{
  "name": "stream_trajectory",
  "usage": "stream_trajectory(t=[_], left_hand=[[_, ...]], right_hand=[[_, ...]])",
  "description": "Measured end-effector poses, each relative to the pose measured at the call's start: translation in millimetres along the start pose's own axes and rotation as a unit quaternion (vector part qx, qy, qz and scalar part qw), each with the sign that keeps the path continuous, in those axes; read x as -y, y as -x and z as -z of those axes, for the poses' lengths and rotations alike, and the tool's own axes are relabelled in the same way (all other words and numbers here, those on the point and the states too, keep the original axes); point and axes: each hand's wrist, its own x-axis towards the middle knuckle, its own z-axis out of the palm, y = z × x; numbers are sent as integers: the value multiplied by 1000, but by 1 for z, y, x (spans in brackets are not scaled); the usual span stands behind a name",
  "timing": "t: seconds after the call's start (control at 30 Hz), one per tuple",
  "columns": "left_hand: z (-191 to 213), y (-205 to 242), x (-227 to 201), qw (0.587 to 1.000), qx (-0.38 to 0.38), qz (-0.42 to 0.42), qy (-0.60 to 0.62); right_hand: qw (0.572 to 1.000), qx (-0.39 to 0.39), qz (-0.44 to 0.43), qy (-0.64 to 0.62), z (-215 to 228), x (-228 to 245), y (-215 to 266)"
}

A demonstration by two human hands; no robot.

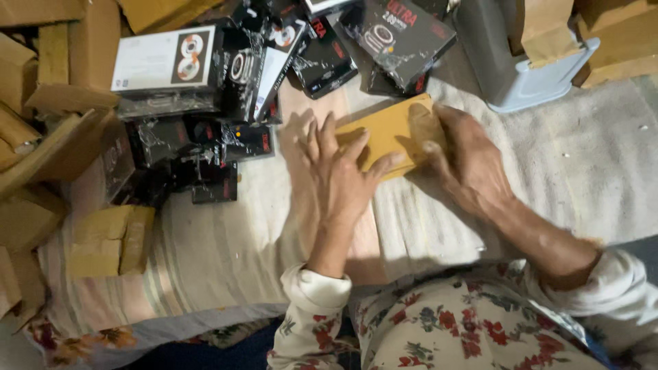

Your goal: The person places small black boxes into larger brown cardboard boxes, folds the flaps, and seals them with packing tape. The person repeats this process for multiple boxes.

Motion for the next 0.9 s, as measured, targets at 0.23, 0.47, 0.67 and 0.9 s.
stream_trajectory(t=[0.23, 0.47, 0.67, 0.9], left_hand=[[-85, -106, -52, 1000, 16, -26, -4], [-124, -143, -23, 989, 140, 50, -9], [-105, -138, -19, 990, 113, 46, -76], [-29, -44, -37, 984, 147, -33, 97]], right_hand=[[992, -113, -57, -30, -3, -11, 13], [999, -7, -4, 37, -8, -17, -14], [995, -76, -3, -60, 3, -10, -11], [971, -220, 71, 62, 85, -41, -6]])
